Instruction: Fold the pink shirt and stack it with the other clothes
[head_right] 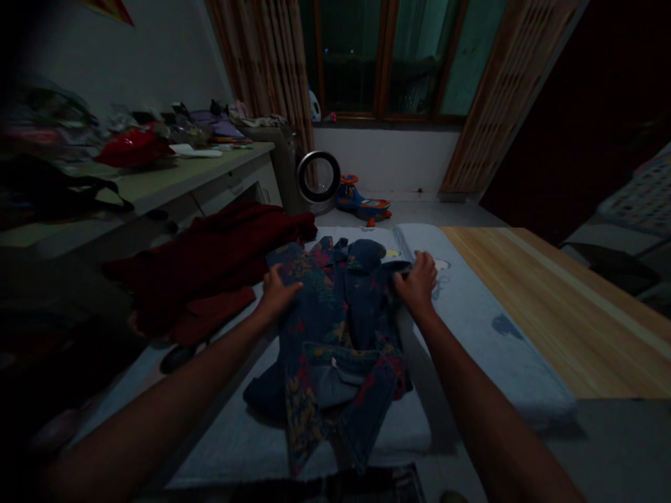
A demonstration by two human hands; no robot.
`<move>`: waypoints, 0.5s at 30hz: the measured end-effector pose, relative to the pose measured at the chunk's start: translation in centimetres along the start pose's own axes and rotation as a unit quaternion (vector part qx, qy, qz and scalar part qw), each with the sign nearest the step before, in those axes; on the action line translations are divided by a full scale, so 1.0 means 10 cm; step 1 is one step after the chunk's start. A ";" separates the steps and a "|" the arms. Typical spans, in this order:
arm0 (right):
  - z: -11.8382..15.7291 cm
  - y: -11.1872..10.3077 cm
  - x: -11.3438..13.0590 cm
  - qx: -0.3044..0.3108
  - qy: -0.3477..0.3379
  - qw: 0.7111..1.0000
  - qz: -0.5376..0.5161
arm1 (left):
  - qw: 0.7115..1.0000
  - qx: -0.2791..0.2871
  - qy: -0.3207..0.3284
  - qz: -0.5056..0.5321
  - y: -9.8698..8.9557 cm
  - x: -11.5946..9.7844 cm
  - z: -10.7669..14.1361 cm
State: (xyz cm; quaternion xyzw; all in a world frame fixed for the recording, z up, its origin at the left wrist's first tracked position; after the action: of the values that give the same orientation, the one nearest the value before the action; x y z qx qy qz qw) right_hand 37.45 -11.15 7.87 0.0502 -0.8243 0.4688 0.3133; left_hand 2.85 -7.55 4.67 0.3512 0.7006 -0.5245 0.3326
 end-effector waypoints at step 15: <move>0.68 0.31 0.27 0.313 -0.046 0.949 -0.010 | 0.916 0.332 0.125 -0.187 0.39 -0.31 0.64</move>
State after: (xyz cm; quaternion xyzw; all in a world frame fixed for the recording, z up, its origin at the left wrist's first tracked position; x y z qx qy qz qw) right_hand 30.87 -14.31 4.60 0.1753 -0.6493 0.6972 0.2483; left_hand 8.39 -13.37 3.80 0.3664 0.5749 -0.7316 0.0022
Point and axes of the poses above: each hand's wrist, its own z-axis away from the middle knuckle, its own y-axis out of the palm, x = y × z, the point moved 4 cm from there along -z, towards the middle knuckle, and after that the axes turned 5 degrees about y, right-handed, at the moved point
